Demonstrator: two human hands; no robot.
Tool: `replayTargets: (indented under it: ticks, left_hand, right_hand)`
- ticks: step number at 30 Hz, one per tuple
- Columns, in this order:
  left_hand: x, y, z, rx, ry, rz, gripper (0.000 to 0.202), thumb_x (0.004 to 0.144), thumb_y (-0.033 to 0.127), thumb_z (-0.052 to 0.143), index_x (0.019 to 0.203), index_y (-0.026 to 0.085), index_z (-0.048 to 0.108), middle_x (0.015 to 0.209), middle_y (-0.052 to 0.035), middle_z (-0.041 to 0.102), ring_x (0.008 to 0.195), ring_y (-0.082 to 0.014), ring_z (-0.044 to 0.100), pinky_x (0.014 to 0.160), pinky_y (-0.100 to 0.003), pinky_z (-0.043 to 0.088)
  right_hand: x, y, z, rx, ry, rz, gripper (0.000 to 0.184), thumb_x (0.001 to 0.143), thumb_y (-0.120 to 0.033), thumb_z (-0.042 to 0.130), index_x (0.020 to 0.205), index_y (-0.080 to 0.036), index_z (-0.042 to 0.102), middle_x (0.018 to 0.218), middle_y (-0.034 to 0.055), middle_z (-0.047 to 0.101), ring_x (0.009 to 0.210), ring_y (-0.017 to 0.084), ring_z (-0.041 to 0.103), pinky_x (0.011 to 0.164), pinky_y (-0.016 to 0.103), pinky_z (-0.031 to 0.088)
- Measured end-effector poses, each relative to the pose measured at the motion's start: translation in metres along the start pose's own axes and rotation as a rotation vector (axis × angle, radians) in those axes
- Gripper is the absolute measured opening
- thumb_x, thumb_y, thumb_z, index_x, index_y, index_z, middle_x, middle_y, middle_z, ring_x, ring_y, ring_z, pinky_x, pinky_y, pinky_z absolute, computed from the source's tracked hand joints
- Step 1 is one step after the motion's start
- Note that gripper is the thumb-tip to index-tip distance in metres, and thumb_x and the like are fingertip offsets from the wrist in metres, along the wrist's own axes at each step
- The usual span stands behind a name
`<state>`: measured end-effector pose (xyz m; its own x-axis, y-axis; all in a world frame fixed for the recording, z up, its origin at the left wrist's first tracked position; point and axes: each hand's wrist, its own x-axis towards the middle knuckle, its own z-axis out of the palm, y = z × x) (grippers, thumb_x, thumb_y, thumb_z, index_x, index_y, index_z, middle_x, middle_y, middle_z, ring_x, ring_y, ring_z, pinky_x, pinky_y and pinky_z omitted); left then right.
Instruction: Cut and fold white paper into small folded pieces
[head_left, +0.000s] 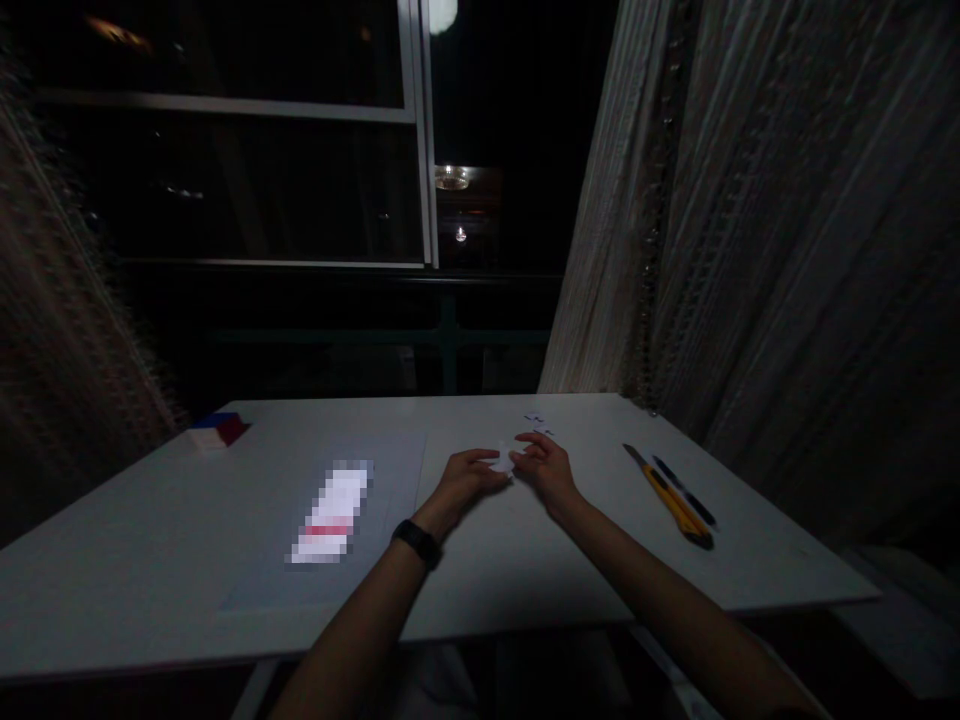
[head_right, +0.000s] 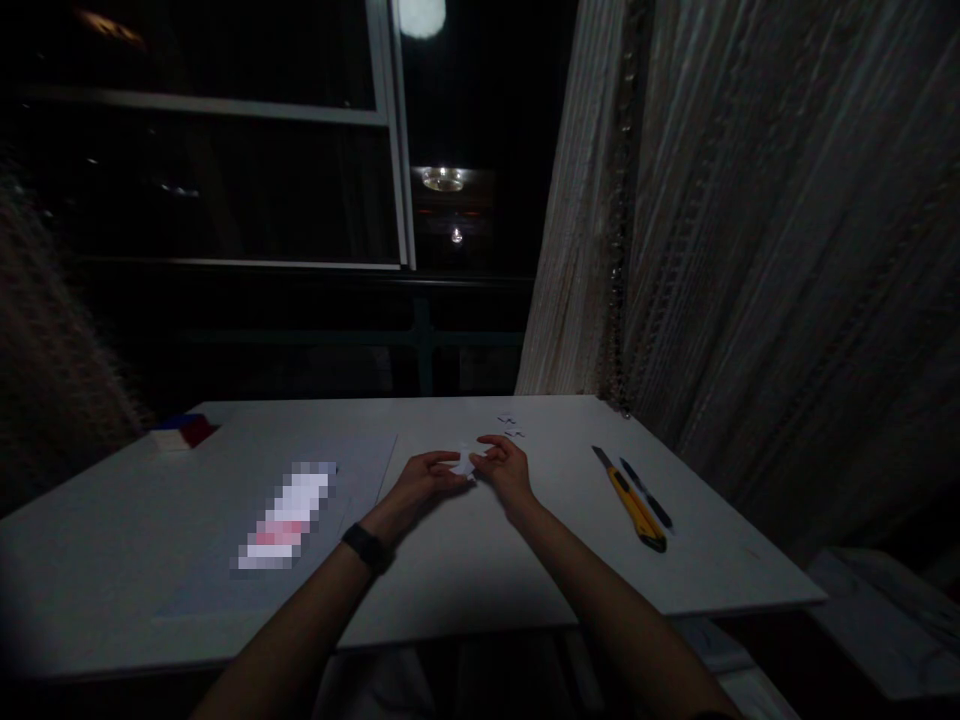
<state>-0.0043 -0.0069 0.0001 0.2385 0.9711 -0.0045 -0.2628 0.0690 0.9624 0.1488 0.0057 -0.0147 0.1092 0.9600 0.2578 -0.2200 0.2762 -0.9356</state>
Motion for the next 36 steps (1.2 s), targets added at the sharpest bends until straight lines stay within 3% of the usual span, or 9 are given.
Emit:
replayTargets:
  ticks: [4,12,14,18,20,23,27,31,36]
  left_hand:
    - [0.004,-0.002,-0.003,-0.005,0.015,0.027,0.052,0.045,0.015,0.081,0.094,0.008,0.063,0.062,-0.0067,0.065,0.061,-0.0172,0.063,0.066,-0.03,0.047]
    - [0.007,-0.003,-0.004,-0.029,0.032,0.054,0.044,0.047,0.019,0.081,0.087,0.008,0.065,0.074,-0.01,0.067,0.065,-0.0168,0.062,0.064,-0.028,0.047]
    - [0.007,-0.002,-0.004,-0.075,0.058,0.062,0.046,0.047,0.016,0.08,0.089,0.01,0.064,0.085,-0.0118,0.067,0.071,-0.0178,0.063,0.065,-0.028,0.048]
    - [0.008,0.001,-0.006,-0.14,0.07,-0.036,0.039,0.056,0.026,0.076,0.09,0.011,0.063,0.092,-0.0145,0.066,0.076,-0.0202,0.064,0.065,-0.029,0.05]
    - [0.007,0.002,-0.007,-0.116,0.016,-0.102,0.036,0.062,0.037,0.071,0.084,0.01,0.064,0.082,-0.0138,0.066,0.071,-0.02,0.064,0.061,-0.029,0.05]
    - [0.004,0.003,-0.005,-0.076,-0.031,-0.047,0.035,0.062,0.042,0.07,0.073,0.01,0.063,0.068,-0.0081,0.063,0.061,-0.0147,0.06,0.056,-0.024,0.046]
    - [0.005,0.003,-0.004,-0.024,0.004,0.053,0.035,0.057,0.043,0.073,0.061,0.01,0.062,0.06,-0.0028,0.056,0.054,-0.0104,0.051,0.053,-0.022,0.042]
    - [0.009,0.003,-0.006,0.079,0.074,0.137,0.037,0.055,0.046,0.072,0.054,0.012,0.06,0.049,0.0017,0.047,0.047,-0.0077,0.04,0.047,-0.021,0.034]
    - [0.009,0.005,-0.007,0.159,0.114,0.191,0.039,0.058,0.048,0.07,0.049,0.013,0.055,0.046,0.0035,0.04,0.045,-0.0068,0.034,0.045,-0.021,0.025]
  right_hand:
    - [-0.001,-0.003,0.002,-0.007,-0.013,0.009,0.044,0.047,-0.03,0.078,0.086,-0.018,0.061,0.06,-0.0052,0.054,0.053,0.011,0.054,0.054,0.025,0.044]
    - [0.001,0.003,0.002,-0.072,-0.084,0.072,0.039,0.045,-0.035,0.079,0.075,-0.015,0.066,0.061,0.0008,0.061,0.055,0.014,0.055,0.056,0.029,0.044]
    - [0.002,0.002,0.001,-0.157,-0.066,-0.04,0.031,0.048,-0.036,0.078,0.07,-0.016,0.067,0.066,0.0028,0.063,0.061,0.016,0.056,0.059,0.031,0.045]
    - [-0.003,-0.002,-0.002,-0.493,-0.015,-0.505,0.007,0.067,-0.025,0.066,0.071,-0.023,0.071,0.087,0.0051,0.062,0.081,0.019,0.055,0.072,0.035,0.045]
    - [-0.007,-0.004,-0.003,-0.656,-0.04,-0.677,0.016,0.072,-0.017,0.06,0.078,-0.027,0.071,0.094,0.0052,0.06,0.083,0.018,0.052,0.074,0.036,0.044]
    - [-0.013,-0.004,-0.003,-0.814,-0.105,-0.801,0.025,0.073,-0.011,0.057,0.083,-0.029,0.071,0.097,0.0055,0.059,0.081,0.018,0.049,0.071,0.035,0.044]
    - [-0.015,-0.002,-0.001,-0.884,-0.158,-0.82,0.031,0.071,-0.01,0.059,0.092,-0.031,0.068,0.1,0.0054,0.056,0.081,0.018,0.05,0.07,0.034,0.045]
    - [-0.013,-0.002,-0.001,-0.824,-0.14,-0.728,0.049,0.07,-0.008,0.056,0.114,-0.031,0.057,0.103,0.0056,0.049,0.082,0.018,0.051,0.075,0.034,0.047]
    - [-0.01,-0.001,0.001,-0.647,-0.179,-0.6,0.034,0.07,-0.015,0.062,0.1,-0.03,0.066,0.097,0.004,0.045,0.078,0.015,0.05,0.072,0.032,0.047]
